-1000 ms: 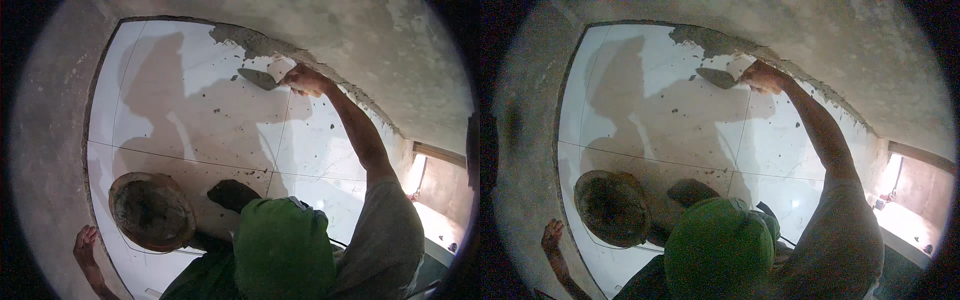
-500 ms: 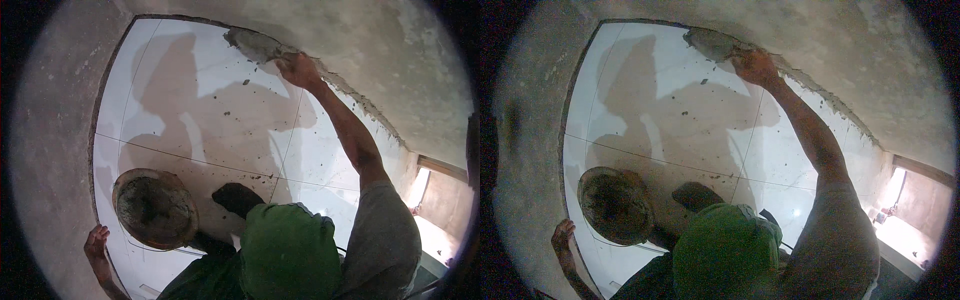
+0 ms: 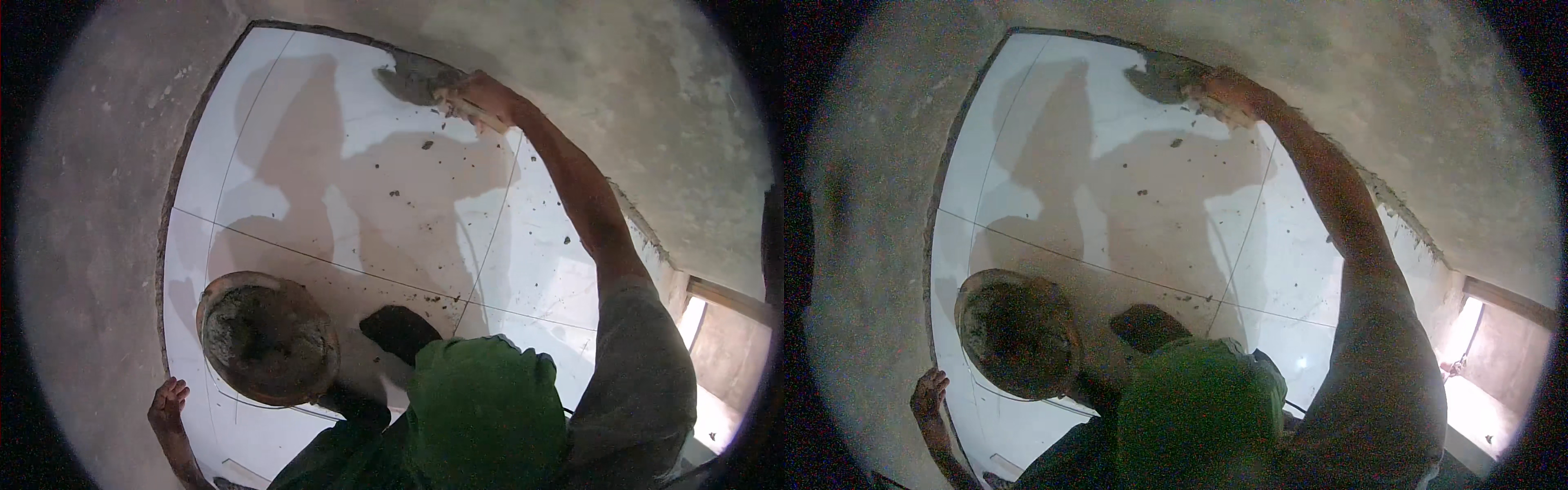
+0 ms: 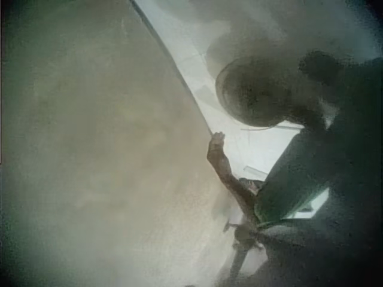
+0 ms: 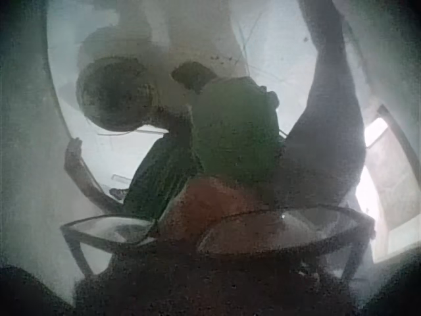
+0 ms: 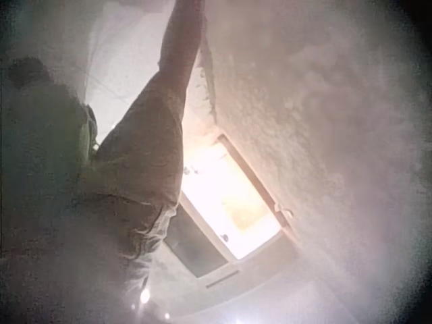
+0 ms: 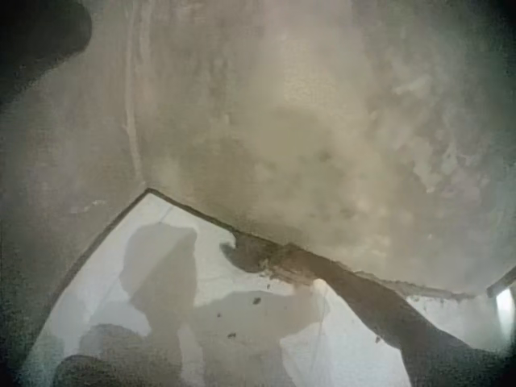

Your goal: The person uses a trowel to scoop mortar from a bucket and apply it to the edge of floor tiles, smoothing it along the base of the wall.

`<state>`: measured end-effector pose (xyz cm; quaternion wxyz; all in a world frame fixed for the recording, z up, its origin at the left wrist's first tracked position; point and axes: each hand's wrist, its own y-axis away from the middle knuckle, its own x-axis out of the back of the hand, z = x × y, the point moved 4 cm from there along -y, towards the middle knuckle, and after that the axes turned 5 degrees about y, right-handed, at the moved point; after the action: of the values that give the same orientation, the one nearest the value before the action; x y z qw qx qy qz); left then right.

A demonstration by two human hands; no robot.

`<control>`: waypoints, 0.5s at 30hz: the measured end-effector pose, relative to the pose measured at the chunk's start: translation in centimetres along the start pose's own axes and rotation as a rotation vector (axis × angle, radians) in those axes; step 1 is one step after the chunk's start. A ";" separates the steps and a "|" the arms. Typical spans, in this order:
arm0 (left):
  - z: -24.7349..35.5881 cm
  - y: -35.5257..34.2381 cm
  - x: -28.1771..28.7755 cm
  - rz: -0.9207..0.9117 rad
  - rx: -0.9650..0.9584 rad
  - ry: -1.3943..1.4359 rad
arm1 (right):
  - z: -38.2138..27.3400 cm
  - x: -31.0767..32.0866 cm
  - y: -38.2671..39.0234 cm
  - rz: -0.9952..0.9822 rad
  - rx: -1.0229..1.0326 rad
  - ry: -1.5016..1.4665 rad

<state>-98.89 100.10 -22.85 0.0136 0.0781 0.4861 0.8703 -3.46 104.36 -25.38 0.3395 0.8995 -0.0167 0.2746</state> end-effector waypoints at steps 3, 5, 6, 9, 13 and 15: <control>-1.1 -1.8 2.2 -0.156 -0.004 0.126 | 2.4 -1.7 0.9 -0.165 0.081 0.051; -1.1 -2.5 2.7 -0.168 -0.054 0.075 | 3.8 -1.9 1.3 -0.191 0.119 0.079; -0.9 -2.5 2.1 -0.281 -0.049 0.126 | 4.7 -2.0 1.2 -0.181 0.081 0.031; 0.6 -1.5 -0.8 -0.161 -0.065 0.045 | 6.0 -1.2 -0.2 -0.129 0.037 -0.097; 4.7 2.3 -8.3 0.023 -0.336 -0.443 | 6.9 1.3 -2.3 0.100 -0.032 0.035; 6.0 3.7 -11.6 0.002 -0.365 -0.327 | 7.4 1.5 -2.3 0.156 -0.016 0.120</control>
<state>-86.35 102.08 -18.01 0.1053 0.2147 0.3118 0.9196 1.86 101.78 -30.55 0.3245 0.8747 -0.0684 0.3534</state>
